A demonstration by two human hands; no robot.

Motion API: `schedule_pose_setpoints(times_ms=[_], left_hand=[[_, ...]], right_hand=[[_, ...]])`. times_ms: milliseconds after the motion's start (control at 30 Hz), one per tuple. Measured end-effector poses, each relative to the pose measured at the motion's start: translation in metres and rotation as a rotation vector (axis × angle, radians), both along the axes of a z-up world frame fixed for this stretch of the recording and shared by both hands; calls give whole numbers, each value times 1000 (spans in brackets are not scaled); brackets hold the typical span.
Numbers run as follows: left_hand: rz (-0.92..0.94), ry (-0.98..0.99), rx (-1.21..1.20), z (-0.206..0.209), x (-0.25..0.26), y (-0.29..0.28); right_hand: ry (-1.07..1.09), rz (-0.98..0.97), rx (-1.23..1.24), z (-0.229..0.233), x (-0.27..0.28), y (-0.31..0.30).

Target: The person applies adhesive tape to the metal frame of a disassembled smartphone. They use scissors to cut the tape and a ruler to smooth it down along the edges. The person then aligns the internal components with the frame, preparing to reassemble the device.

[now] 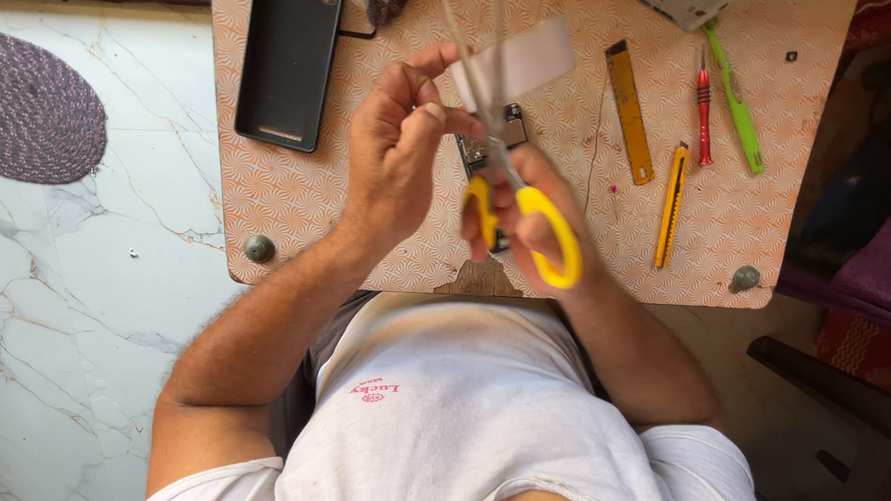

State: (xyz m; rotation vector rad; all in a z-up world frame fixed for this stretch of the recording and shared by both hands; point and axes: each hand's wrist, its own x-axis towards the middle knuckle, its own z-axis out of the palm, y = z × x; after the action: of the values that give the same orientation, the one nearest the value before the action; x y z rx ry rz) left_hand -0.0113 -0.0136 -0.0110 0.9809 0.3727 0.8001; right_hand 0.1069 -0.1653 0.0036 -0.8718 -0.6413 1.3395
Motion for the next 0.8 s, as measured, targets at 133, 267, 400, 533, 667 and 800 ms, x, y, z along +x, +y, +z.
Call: schedule_pose_setpoints(times_ms=[133,267,400,533,667,800], left_hand=[[10,76,-145,7,-12,18],[-10,187,-199,20,-16,49],[8,306,-242,31,-13,68],[10,371,-171,33,-10,80],[24,390,-112,28,-9,87],[62,414,-30,26,-9,88]], right_hand=[[-210,-65,5,24,33,-5],[-1249,-312,-208,41,70,35],[-1743,-338,47,27,96,104],[-1906,-315,-1,10,94,137],[-1917,-266,-56,7,88,139],[-1932,-240,-87,10,86,134]])
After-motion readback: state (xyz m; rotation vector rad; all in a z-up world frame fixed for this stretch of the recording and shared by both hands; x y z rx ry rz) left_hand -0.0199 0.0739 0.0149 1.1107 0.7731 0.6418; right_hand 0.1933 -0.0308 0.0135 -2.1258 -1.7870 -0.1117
